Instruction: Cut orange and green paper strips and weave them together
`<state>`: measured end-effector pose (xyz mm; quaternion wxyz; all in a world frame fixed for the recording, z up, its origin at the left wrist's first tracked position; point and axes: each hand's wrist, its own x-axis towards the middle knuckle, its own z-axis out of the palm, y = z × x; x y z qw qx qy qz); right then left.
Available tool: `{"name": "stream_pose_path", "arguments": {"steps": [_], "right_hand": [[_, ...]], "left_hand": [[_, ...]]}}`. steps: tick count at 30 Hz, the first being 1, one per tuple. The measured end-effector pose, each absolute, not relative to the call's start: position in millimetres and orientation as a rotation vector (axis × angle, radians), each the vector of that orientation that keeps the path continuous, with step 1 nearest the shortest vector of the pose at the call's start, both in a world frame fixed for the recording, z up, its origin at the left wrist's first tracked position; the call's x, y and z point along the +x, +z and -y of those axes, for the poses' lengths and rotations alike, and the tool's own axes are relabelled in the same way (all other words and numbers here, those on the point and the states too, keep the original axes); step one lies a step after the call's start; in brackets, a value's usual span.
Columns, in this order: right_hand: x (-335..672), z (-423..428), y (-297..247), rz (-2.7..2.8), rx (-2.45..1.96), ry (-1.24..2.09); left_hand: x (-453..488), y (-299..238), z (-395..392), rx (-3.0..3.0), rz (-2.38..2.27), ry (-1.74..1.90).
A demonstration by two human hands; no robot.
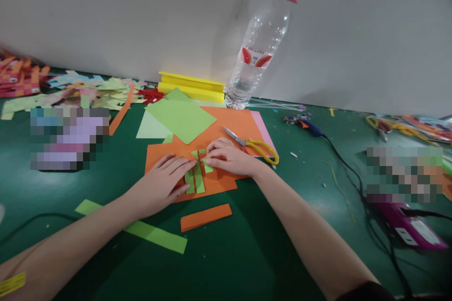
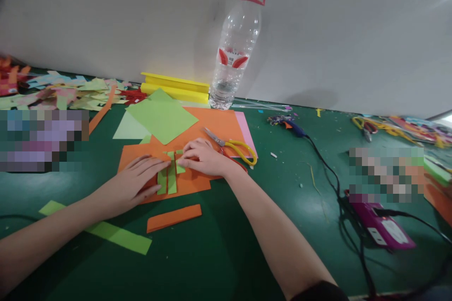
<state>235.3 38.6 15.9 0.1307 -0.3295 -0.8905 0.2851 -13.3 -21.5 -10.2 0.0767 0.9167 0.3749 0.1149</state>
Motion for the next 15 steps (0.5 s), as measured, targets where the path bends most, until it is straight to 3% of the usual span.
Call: {"name": "stream_pose_path", "arguments": {"steps": [15], "right_hand": [[235.1,-37.3,20.6,2.582,-0.972,0.858]], "left_hand": [[-13.3,-10.6,21.9,2.756,-1.135,0.34]]}}
